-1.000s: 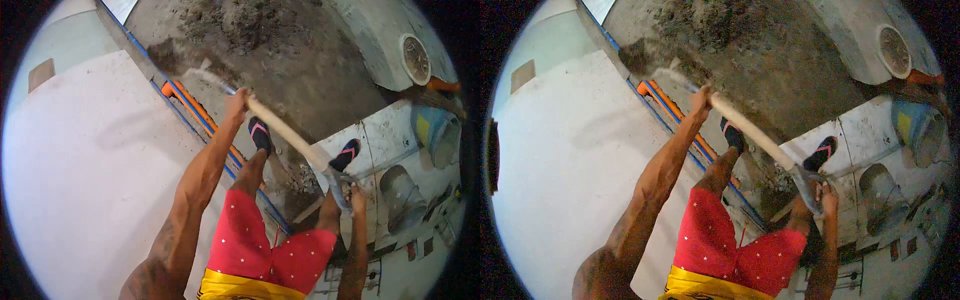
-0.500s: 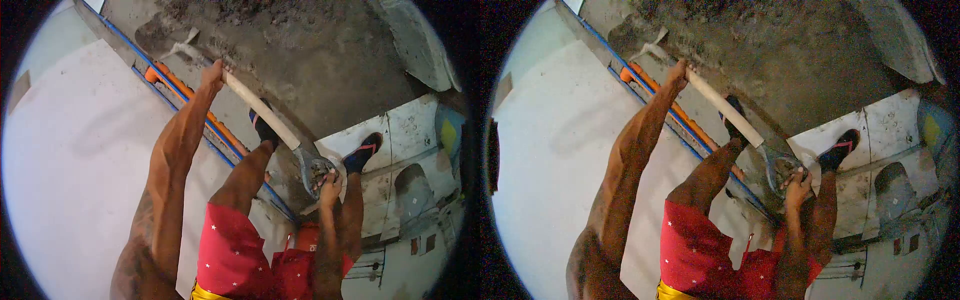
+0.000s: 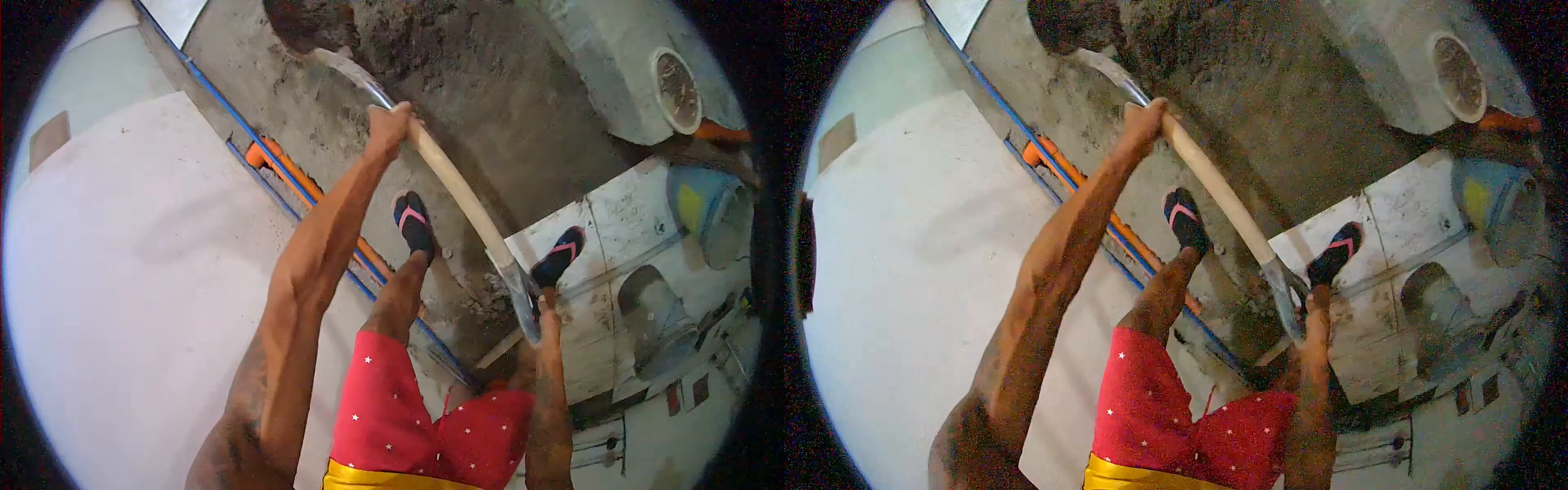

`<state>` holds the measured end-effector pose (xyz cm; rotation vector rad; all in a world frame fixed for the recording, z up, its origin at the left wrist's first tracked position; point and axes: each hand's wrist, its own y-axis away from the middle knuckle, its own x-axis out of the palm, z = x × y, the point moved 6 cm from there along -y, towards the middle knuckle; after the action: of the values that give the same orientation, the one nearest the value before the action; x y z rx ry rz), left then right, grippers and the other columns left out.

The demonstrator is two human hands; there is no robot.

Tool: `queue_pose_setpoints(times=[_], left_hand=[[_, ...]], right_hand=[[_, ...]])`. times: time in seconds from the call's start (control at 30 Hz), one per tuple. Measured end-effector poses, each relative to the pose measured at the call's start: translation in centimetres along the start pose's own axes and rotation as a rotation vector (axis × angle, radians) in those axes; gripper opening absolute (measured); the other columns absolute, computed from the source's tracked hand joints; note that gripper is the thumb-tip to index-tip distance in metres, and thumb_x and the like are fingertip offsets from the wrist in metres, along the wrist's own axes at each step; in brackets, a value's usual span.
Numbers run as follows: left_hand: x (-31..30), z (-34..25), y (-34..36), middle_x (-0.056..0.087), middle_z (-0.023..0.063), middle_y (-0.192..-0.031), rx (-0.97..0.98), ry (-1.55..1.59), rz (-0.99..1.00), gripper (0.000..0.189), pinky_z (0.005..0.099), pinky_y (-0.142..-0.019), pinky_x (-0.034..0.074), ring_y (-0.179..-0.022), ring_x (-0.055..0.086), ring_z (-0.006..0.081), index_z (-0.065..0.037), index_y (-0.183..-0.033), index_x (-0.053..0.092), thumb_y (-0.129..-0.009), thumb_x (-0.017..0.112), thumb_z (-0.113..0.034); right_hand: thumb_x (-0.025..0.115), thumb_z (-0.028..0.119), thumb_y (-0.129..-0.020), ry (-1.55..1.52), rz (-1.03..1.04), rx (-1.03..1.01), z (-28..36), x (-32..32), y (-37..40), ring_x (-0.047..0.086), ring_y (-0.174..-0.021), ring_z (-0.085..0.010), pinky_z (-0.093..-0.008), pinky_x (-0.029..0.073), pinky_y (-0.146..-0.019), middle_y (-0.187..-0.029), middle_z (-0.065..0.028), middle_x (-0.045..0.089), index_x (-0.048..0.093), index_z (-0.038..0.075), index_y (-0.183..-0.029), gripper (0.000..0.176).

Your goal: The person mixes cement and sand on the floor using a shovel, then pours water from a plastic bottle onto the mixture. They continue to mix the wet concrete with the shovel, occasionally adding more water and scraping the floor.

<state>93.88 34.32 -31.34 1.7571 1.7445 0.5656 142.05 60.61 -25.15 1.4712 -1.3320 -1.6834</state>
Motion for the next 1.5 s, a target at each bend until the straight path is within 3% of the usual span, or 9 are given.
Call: queue_pose_setpoints(times=[0.13,0.23,0.33,0.47,0.67,0.77,0.87,1.03,1.5], left_hand=[[3.1,-3.2,3.7,0.056,0.0117,-0.062,0.225,-0.247,-0.102,0.023,0.0331,-0.045,0.049,-0.054,0.061,0.0243,0.003,-0.071,0.049,-0.08,0.061,-0.015],[2.9,-1.6,4.2,0.056,0.012,-0.065,0.312,-0.312,-0.214,0.023,0.0319,-0.043,0.049,-0.054,0.061,0.0225,0.002,-0.071,0.049,-0.079,0.062,-0.015],[2.7,1.6,8.6,0.056,0.0125,-0.073,-0.054,0.227,-0.08,0.025,0.036,-0.052,0.052,-0.06,0.062,0.0267,0.005,-0.084,0.046,-0.081,0.06,-0.014],[1.5,10.5,13.0,0.054,0.0154,-0.079,-0.314,0.493,-0.192,0.024,0.0405,-0.057,0.053,-0.065,0.06,0.03,0.006,-0.095,0.041,-0.082,0.054,-0.01],[4.1,22.7,16.3,0.05,0.0139,-0.083,-0.596,0.689,-0.33,0.016,0.0446,-0.067,0.051,-0.076,0.056,0.0306,0.003,-0.095,0.042,-0.085,0.049,-0.008],[7.1,26.0,12.2,0.049,0.0143,-0.092,-0.587,0.859,-0.204,0.02,0.0433,-0.079,0.049,-0.086,0.054,0.0303,0.003,-0.098,0.042,-0.086,0.049,-0.012],[9.2,20.1,8.4,0.049,0.0148,-0.102,-0.543,0.789,-0.221,0.022,0.0419,-0.085,0.047,-0.089,0.054,0.0303,0.002,-0.1,0.044,-0.088,0.048,-0.015],[9.7,12.6,-3.4,0.055,0.0138,-0.086,-0.398,0.582,-0.033,0.02,0.0392,-0.067,0.05,-0.079,0.056,0.0275,0.0,-0.095,0.048,-0.088,0.05,-0.019],[8.1,1.0,2.6,0.058,0.0136,-0.083,0.031,0.02,-0.045,0.036,0.0346,-0.046,0.049,-0.057,0.059,0.0205,0.007,-0.09,0.048,-0.074,0.065,-0.019]], right_hand=[[0.055,0.043,-0.085,-0.706,0.31,0.14,-2.7,-3.8,1.6,0.051,-0.054,-0.0165,-0.0301,0.042,-0.05,-0.068,-0.0062,0.055,0.058,0.003,-0.083,0.041],[0.05,0.032,-0.088,0.358,0.526,-0.901,2.1,-6.7,4.2,0.049,-0.051,-0.0144,-0.0291,0.041,-0.045,-0.064,-0.0053,0.053,0.056,0.003,-0.083,0.03],[0.044,0.022,-0.088,-0.178,0.163,-0.064,0.0,-11.3,1.8,0.047,-0.049,-0.0133,-0.0282,0.041,-0.045,-0.063,-0.0041,0.052,0.055,0.005,-0.084,0.021],[0.043,0.022,-0.089,-0.001,0.021,-0.364,-5.1,-20.8,-5.3,0.046,-0.047,-0.013,-0.0288,0.039,-0.043,-0.061,-0.0039,0.05,0.056,0.004,-0.084,0.022],[0.041,0.011,-0.088,1.584,-0.501,-1.189,0.1,-25.6,-16.3,0.054,-0.098,-0.0341,-0.04,0.046,-0.081,-0.12,-0.0163,0.05,0.042,0.005,-0.128,0.041],[0.044,0.021,-0.089,1.578,-0.717,-1.247,7.5,-23.3,-12.0,0.058,-0.086,-0.0281,-0.0372,0.049,-0.07,-0.1,-0.0162,0.058,0.054,0.003,-0.112,0.031],[0.043,0.036,-0.091,0.32,-0.086,-0.459,16.5,-22.4,-13.5,0.052,-0.056,-0.0173,-0.0318,0.044,-0.05,-0.069,-0.0085,0.054,0.054,0.004,-0.09,0.034],[0.047,0.042,-0.089,0.084,-0.13,-0.733,25.6,-18.2,-12.1,0.042,-0.042,-0.0115,-0.0271,0.036,-0.04,-0.051,-0.0012,0.043,0.05,0.008,-0.073,0.038],[0.05,0.042,-0.087,0.31,-0.079,-0.653,8.7,-18.7,-9.6,0.048,-0.052,-0.0115,-0.0254,0.037,-0.044,-0.069,-0.0024,0.054,0.058,0.007,-0.084,0.035]])
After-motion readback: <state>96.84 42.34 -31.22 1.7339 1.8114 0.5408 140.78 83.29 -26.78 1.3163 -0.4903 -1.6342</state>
